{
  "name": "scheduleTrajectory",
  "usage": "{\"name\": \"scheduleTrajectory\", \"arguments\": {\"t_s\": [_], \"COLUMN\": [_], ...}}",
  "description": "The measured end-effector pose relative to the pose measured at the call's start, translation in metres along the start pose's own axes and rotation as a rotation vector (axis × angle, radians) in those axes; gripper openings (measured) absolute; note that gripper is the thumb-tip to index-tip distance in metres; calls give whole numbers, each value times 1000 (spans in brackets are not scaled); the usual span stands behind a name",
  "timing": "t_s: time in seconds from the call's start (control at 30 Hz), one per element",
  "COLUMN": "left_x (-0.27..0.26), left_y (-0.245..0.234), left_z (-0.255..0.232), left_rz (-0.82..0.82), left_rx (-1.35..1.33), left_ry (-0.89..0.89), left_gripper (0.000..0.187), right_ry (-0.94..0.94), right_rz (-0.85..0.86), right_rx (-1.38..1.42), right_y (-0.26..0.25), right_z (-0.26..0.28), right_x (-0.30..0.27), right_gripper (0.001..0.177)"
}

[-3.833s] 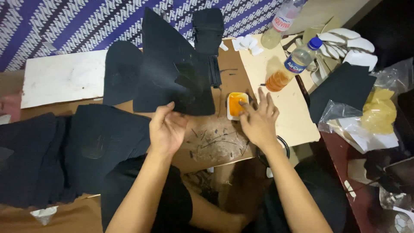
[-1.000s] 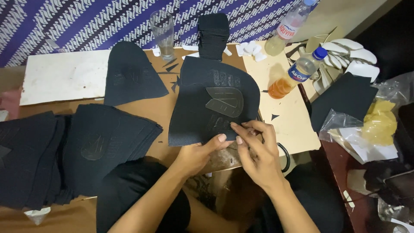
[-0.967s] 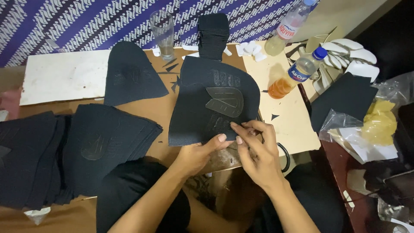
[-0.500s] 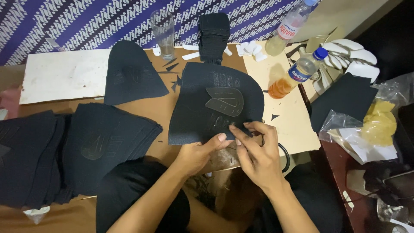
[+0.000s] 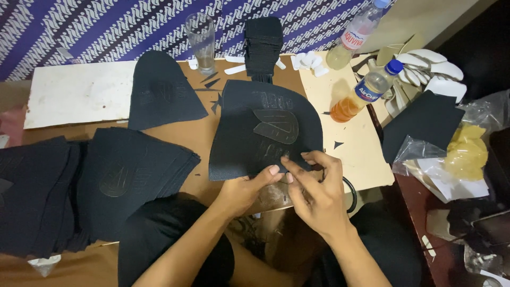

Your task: Applying adhesive to small leather patches and attaching them to larger leather components for assembly.

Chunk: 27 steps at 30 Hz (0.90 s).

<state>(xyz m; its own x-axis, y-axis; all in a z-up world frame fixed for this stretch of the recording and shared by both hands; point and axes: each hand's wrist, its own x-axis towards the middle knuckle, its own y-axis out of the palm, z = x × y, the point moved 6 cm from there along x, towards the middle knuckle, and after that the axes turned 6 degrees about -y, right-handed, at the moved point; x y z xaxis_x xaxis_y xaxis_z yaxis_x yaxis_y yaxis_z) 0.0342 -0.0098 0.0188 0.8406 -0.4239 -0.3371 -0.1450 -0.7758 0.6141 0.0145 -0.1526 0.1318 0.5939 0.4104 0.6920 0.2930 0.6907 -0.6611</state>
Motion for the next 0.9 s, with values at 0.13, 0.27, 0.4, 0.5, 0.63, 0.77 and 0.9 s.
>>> {"name": "scheduleTrajectory", "arguments": {"t_s": [0.13,0.27,0.4,0.5,0.63,0.77,0.9], "left_x": [-6,-9,-9,10,5,-5,22], "left_y": [-1,4,3,-56,-34,-17,-53], "left_z": [8,-2,-6,68,3,-18,16], "left_rz": [-203,-213,-192,-205,-61,-1,-19], "left_rx": [-7,-15,58,207,395,414,227], "left_ry": [187,182,141,232,304,252,229], "left_gripper": [37,26,33,53,50,19,18], "right_ry": [11,162,204,121,404,633,555], "right_rz": [2,-41,-283,-366,-282,-220,-222], "right_rx": [43,219,267,273,565,1064,795], "right_y": [-3,-11,-35,-45,-40,-26,-21], "right_z": [1,-12,-32,-52,-83,-99,-98], "right_x": [-3,-14,-24,-13,-13,-24,-33], "right_gripper": [30,26,32,57,80,94,96]}}
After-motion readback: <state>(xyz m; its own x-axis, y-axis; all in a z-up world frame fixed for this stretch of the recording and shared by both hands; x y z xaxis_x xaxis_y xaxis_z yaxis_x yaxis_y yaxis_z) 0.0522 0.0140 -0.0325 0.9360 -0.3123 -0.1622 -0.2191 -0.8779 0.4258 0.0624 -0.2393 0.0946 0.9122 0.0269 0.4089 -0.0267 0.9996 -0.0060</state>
